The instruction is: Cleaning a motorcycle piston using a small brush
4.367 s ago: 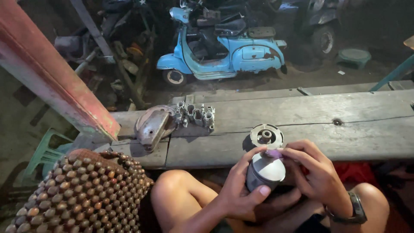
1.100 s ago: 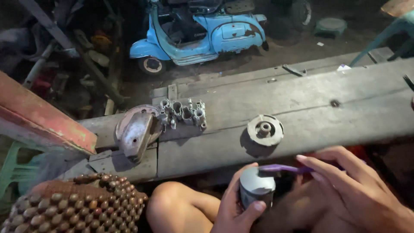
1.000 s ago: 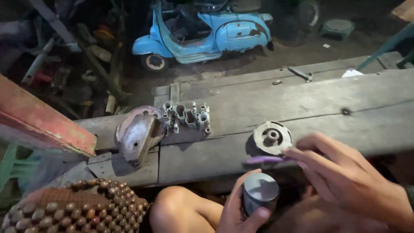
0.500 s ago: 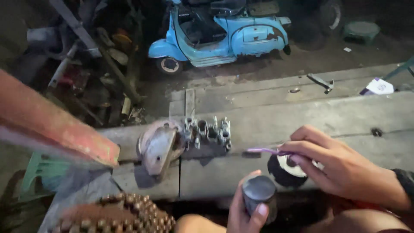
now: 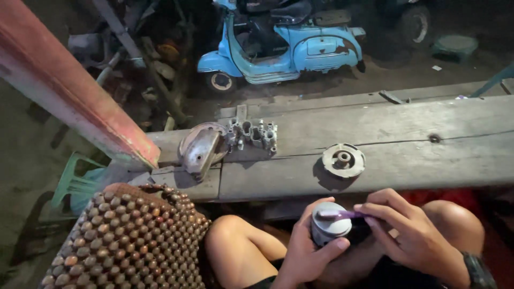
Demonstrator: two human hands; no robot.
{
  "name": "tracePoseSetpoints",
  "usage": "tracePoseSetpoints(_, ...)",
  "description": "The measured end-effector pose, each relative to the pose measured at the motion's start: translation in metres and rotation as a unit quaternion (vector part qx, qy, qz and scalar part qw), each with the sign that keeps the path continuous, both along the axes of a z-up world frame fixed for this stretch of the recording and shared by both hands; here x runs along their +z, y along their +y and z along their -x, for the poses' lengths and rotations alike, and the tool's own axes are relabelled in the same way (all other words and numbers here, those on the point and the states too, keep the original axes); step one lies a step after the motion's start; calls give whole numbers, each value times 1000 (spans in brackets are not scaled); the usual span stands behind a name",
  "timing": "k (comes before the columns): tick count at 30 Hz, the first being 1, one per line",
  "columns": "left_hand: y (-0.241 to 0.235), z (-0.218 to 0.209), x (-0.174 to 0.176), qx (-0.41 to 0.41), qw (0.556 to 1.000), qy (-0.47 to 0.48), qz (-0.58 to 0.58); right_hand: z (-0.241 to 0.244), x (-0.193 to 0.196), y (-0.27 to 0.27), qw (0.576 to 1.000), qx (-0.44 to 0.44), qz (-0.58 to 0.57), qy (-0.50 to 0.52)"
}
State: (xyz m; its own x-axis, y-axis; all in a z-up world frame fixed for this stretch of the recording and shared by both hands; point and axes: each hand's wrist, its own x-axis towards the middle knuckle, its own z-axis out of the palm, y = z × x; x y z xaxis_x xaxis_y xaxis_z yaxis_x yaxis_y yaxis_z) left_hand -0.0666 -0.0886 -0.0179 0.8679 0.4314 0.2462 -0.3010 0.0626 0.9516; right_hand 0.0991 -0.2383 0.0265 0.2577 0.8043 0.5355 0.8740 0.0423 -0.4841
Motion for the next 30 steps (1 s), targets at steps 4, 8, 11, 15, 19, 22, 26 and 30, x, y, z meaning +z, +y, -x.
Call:
tracePoseSetpoints(4,-4,-12,6,9,999,-12,-50,-8,-5,-12,997,-67,-30,-30)
tracePoseSetpoints(8,-6,-28,25,-3,996,11,-85,-10,3,-22,993,-101,-36,-38)
tracePoseSetpoints(11,-3,-44,33,-4,993,5,-115,-19,1,-26,990,-131,-47,-31)
tracePoseSetpoints(15,5,-62,45,-11,984,-34,-174,-31,-2,-25,988,-132,-79,-1)
tracePoseSetpoints(19,8,-69,46,-7,984,-43,-173,-41,-2,-22,985,-139,-103,-20)
tracePoseSetpoints(22,9,-67,46,-36,992,-23,-121,-35,0,-23,988,-113,-105,-12)
tracePoseSetpoints(26,8,-60,40,-40,994,-38,-98,-26,1,-24,985,-146,-90,-30)
tracePoseSetpoints(30,6,-48,34,-15,989,-48,-137,-20,-1,-23,991,-114,-57,-29)
